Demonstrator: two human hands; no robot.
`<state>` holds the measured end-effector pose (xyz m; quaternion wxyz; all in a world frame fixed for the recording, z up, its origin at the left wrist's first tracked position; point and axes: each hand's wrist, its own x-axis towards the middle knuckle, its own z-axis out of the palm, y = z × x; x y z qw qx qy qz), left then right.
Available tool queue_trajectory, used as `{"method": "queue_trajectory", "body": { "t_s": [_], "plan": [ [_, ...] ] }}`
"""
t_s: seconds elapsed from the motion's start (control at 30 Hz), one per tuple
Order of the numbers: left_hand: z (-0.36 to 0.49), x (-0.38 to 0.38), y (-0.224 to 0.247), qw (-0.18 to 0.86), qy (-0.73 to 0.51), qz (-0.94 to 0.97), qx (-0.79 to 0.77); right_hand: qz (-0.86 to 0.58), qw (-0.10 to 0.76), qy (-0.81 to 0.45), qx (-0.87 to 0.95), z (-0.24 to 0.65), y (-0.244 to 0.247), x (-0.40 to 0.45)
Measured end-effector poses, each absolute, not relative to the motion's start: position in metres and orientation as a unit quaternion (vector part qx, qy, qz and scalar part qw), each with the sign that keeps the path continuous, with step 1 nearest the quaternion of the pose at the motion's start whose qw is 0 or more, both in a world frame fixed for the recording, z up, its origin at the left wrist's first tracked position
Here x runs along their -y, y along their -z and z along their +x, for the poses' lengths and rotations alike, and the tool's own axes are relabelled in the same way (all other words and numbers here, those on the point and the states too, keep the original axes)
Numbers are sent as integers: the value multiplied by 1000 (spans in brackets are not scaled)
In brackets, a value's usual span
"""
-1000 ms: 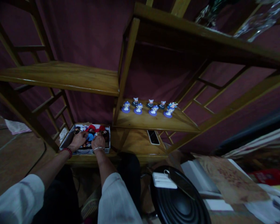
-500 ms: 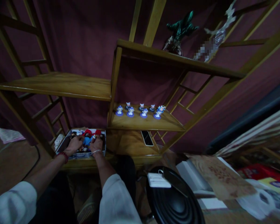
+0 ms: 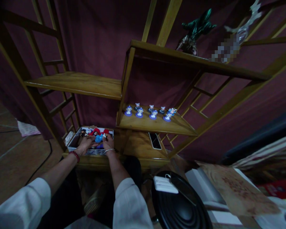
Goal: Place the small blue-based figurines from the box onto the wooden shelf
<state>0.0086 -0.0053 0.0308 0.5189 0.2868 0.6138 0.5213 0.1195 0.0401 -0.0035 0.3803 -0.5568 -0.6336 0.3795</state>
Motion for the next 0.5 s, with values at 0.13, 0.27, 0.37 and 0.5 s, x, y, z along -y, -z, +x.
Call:
{"method": "queue_trajectory", "body": {
  "t_s": [0.13, 0.27, 0.37, 0.5],
  "plan": [
    [11, 8, -31, 538, -585, 228, -562, -457, 504, -536, 500, 119, 10, -42],
    [12, 12, -34, 556, -607, 195, -533, -432, 514, -587, 451, 120, 12, -43],
    [11, 14, -35, 571, -620, 180, -507, -423, 515, -594, 451, 121, 11, -41],
    [11, 18, -37, 581, -632, 158, -488, -414, 508, -595, 465, 123, 8, -38]
  ]
}}
